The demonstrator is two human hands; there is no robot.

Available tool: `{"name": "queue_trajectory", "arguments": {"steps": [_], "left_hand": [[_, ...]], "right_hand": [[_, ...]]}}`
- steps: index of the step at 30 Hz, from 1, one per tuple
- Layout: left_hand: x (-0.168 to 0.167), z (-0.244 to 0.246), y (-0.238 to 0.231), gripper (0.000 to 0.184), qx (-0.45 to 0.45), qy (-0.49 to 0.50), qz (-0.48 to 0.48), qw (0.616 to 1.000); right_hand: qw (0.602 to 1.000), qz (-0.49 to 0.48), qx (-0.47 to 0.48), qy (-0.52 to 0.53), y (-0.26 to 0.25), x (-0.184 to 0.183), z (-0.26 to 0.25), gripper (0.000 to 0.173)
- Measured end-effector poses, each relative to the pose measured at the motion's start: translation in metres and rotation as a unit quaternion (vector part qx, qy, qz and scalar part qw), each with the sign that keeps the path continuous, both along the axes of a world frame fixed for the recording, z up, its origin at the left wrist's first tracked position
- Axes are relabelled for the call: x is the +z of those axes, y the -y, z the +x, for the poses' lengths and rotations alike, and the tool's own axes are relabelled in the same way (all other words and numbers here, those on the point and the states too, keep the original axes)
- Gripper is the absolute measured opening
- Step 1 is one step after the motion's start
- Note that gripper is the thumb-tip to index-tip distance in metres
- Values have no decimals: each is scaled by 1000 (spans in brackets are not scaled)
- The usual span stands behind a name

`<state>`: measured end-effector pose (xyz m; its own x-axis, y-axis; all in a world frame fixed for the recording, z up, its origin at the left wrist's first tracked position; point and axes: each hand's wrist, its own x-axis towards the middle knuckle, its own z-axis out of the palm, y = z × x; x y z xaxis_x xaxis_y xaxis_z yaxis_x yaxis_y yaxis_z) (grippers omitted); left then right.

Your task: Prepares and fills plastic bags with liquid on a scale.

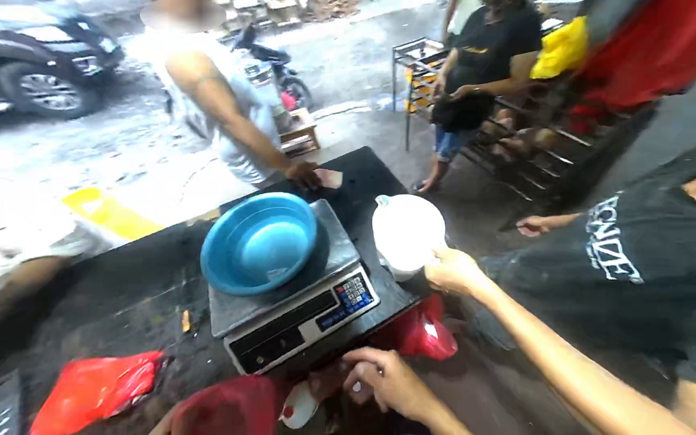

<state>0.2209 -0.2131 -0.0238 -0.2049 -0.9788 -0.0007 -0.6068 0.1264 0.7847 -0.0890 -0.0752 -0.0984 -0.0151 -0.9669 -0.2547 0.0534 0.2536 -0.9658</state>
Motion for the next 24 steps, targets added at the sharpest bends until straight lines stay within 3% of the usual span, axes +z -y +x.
{"name": "queue_trajectory", "arguments": {"steps": [3,7,9,13,16,20,24], "left_hand": [[7,-11,-9,33,37,-40,-1,998],[-6,-21,-16,35,115,-171,6,978],[-5,-22,-9,32,172,-170,-4,970],[35,-31,44,28,211,-218,-46,952],[89,-44,94,27,152,-303,-164,927],[137,-85,146,27,23,-294,-323,899],[150,-126,198,35,-57,-213,-322,921]], "right_hand": [[999,27,-34,14,6,-5,-28,35],[997,19,-63,28,11,-18,-49,35],[996,24,-86,16,13,-19,-52,34],[989,35,-144,-20,15,-10,-51,33],[975,28,-216,-37,12,-10,-44,33],[926,-1,-377,-30,-3,-17,-36,37],[865,-46,-500,-9,-31,-30,-36,34]]}}
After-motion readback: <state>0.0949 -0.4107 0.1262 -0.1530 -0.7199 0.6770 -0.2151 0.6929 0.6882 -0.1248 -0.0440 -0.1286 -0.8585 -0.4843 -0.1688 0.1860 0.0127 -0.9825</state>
